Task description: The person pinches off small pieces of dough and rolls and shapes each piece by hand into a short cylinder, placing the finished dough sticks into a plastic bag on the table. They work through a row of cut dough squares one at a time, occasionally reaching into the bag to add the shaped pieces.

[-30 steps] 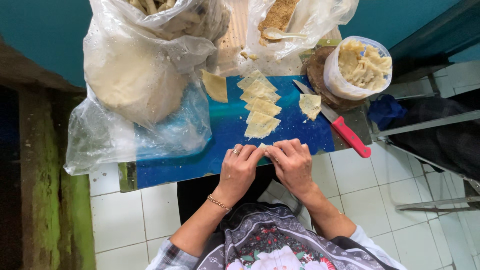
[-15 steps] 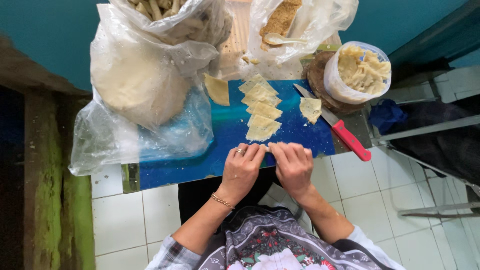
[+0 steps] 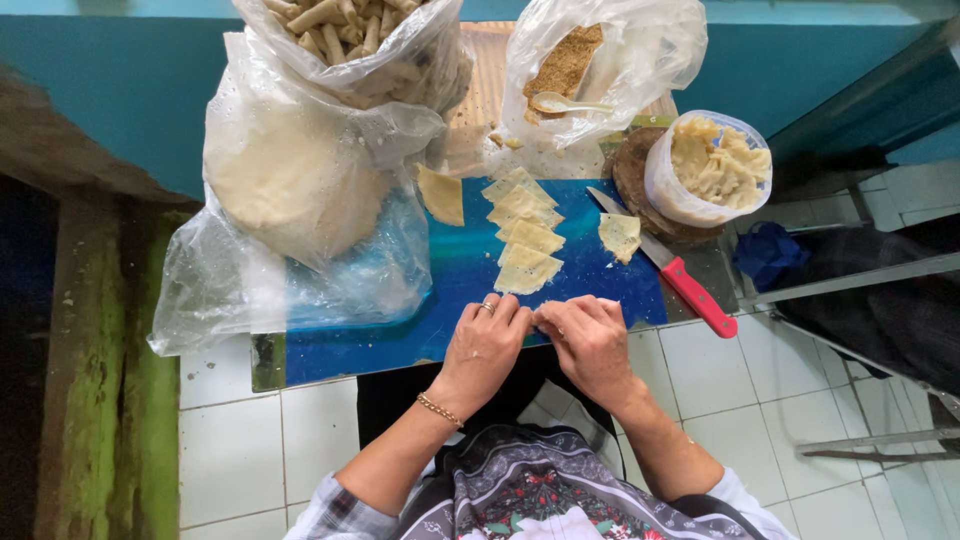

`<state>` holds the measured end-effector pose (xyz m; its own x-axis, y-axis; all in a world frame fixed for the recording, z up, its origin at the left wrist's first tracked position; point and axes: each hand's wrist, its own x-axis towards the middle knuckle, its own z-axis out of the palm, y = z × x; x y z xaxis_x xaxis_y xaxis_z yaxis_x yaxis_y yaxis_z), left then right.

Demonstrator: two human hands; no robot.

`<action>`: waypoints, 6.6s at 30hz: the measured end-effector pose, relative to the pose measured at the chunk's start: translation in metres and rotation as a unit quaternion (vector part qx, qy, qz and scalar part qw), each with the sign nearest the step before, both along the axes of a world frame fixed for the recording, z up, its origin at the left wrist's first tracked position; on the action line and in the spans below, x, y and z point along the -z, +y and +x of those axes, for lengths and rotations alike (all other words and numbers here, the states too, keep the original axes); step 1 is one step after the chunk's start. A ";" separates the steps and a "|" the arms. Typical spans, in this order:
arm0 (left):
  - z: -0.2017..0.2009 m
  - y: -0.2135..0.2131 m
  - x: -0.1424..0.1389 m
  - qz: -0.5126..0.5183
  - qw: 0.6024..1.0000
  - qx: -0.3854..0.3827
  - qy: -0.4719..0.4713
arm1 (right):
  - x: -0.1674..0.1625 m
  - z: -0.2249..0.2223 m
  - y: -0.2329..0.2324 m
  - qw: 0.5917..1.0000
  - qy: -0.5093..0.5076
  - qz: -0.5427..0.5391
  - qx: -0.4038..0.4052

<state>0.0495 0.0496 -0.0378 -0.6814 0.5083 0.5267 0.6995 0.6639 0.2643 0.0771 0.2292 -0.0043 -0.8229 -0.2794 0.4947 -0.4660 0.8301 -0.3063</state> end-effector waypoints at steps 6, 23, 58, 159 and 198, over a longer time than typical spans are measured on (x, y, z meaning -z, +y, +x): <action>-0.009 -0.012 -0.023 0.015 0.999 0.033 -0.019 | -0.017 -0.023 0.008 0.997 -0.031 -0.031 -0.061; -0.268 -0.159 -0.172 -0.104 0.959 -0.166 0.204 | 0.027 -0.349 0.086 0.924 0.051 0.327 0.191; -0.021 -0.022 -0.012 0.074 0.997 -0.024 -0.004 | -0.005 -0.071 0.046 0.988 0.046 0.144 0.011; -0.010 0.001 -0.007 0.153 0.965 -0.045 -0.207 | 0.019 0.003 -0.004 0.997 0.073 0.014 0.007; 0.025 0.000 0.004 0.106 0.993 -0.050 -0.001 | -0.023 -0.037 0.105 0.966 0.067 0.089 0.234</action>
<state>0.0742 0.0497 -0.0421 -0.7243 0.3164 0.6126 0.6322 0.6594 0.4068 0.0397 0.3343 0.0183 -0.8114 0.0170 0.5843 -0.0534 0.9932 -0.1030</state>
